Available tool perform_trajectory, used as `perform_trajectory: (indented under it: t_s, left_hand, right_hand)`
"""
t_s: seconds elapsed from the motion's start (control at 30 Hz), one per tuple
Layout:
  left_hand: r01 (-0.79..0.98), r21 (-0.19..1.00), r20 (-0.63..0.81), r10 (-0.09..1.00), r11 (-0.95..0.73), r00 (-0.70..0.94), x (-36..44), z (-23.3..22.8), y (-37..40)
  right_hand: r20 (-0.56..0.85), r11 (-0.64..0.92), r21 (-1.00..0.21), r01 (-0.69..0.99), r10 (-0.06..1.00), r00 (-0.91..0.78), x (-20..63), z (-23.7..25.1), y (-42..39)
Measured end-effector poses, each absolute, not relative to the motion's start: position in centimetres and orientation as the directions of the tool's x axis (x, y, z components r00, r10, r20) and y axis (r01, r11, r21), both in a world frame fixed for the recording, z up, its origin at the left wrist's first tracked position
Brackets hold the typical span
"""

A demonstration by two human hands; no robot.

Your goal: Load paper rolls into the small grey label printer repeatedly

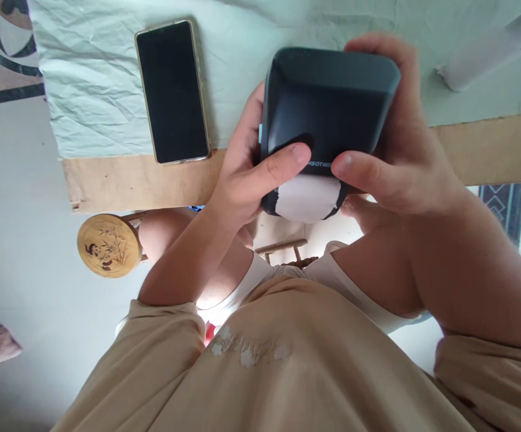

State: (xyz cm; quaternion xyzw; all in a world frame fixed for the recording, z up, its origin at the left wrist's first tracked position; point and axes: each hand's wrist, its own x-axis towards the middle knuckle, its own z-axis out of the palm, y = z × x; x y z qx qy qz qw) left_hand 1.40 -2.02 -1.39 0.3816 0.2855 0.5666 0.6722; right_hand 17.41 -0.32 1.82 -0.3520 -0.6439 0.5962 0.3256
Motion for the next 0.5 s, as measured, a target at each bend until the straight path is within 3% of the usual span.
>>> perform_trajectory:
  t_s: [0.2,0.37,0.5]
  left_hand:
    - [-0.556,0.826,0.027,0.979,0.093,0.204,1.4,-0.4,-2.0]
    - [-0.543,0.827,-0.081,0.986,0.149,0.149,1.7,0.4,-2.2]
    - [-0.64,0.75,-0.102,0.985,0.167,0.138,1.8,1.1,-2.2]
  right_hand:
    - [0.004,0.045,-0.997,0.067,0.854,-0.521,17.6,1.7,-0.1]
    - [0.047,0.097,-0.993,0.073,0.865,-0.499,17.5,1.4,0.2]
    - [-0.012,0.016,-0.998,0.052,0.868,-0.496,17.4,1.5,0.0]
